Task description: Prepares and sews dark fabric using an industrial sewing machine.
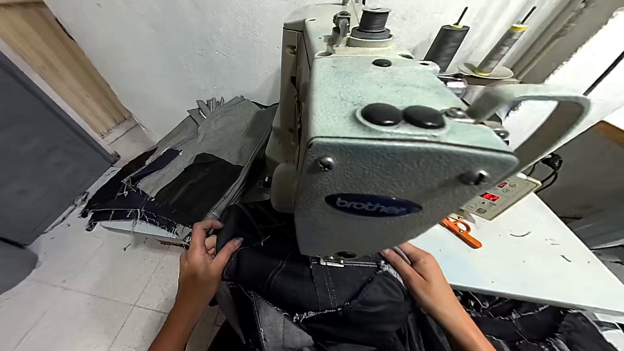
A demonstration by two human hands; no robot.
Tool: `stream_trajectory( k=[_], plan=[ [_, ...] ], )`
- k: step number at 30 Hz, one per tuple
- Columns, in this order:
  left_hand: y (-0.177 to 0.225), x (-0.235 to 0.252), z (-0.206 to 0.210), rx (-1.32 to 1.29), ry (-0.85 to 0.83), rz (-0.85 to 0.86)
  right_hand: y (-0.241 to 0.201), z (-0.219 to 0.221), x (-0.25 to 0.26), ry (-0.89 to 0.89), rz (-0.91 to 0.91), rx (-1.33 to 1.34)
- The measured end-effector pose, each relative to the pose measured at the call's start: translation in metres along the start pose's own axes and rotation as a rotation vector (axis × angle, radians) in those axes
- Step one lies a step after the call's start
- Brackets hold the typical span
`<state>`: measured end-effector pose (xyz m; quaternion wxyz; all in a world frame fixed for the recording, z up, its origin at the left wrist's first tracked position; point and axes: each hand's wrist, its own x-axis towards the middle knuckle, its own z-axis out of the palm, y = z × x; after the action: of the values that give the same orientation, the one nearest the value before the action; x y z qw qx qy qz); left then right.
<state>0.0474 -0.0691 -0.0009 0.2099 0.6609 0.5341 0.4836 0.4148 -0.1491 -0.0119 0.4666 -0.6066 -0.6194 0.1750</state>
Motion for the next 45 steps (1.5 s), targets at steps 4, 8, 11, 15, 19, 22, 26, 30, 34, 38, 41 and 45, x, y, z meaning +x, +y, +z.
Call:
stream_trajectory(
  k=[4,8,11,15,19,22,26,30,34,38,41,45],
  plan=[
    [0.0,0.001,0.004,0.019,-0.003,-0.025,-0.003,0.0,-0.015,0.028,0.025,0.04],
    [0.002,0.004,0.008,0.042,-0.001,0.001,0.0,-0.001,-0.017,0.042,0.035,0.066],
    [0.004,0.006,0.008,0.071,-0.005,0.013,0.001,-0.002,-0.02,0.043,0.031,0.1],
    [0.002,0.005,0.007,0.082,-0.012,0.036,-0.014,-0.01,-0.024,-0.033,0.056,0.103],
    [0.002,0.006,0.005,0.103,-0.013,0.053,-0.031,-0.017,-0.025,-0.106,0.091,0.094],
    [0.011,0.006,-0.002,0.312,0.002,0.127,-0.036,-0.026,-0.027,-0.095,0.066,-0.043],
    [0.043,-0.005,-0.015,0.497,0.01,0.251,-0.068,-0.044,-0.049,-0.051,0.072,-0.257],
    [0.082,-0.03,-0.012,0.357,-0.286,0.261,-0.078,-0.031,-0.085,-0.139,0.26,0.056],
    [0.093,-0.043,0.015,0.376,-0.492,0.191,-0.045,0.021,-0.083,0.01,0.268,0.099],
    [0.081,-0.052,0.046,0.38,-0.425,0.296,-0.028,0.055,-0.051,-0.091,0.401,0.486],
    [0.092,-0.055,0.057,0.421,-0.406,0.241,-0.031,0.059,-0.04,-0.228,0.42,0.884],
    [0.095,-0.057,0.066,0.458,-0.328,0.268,-0.04,0.086,-0.04,-0.027,0.501,0.875]
  ],
)
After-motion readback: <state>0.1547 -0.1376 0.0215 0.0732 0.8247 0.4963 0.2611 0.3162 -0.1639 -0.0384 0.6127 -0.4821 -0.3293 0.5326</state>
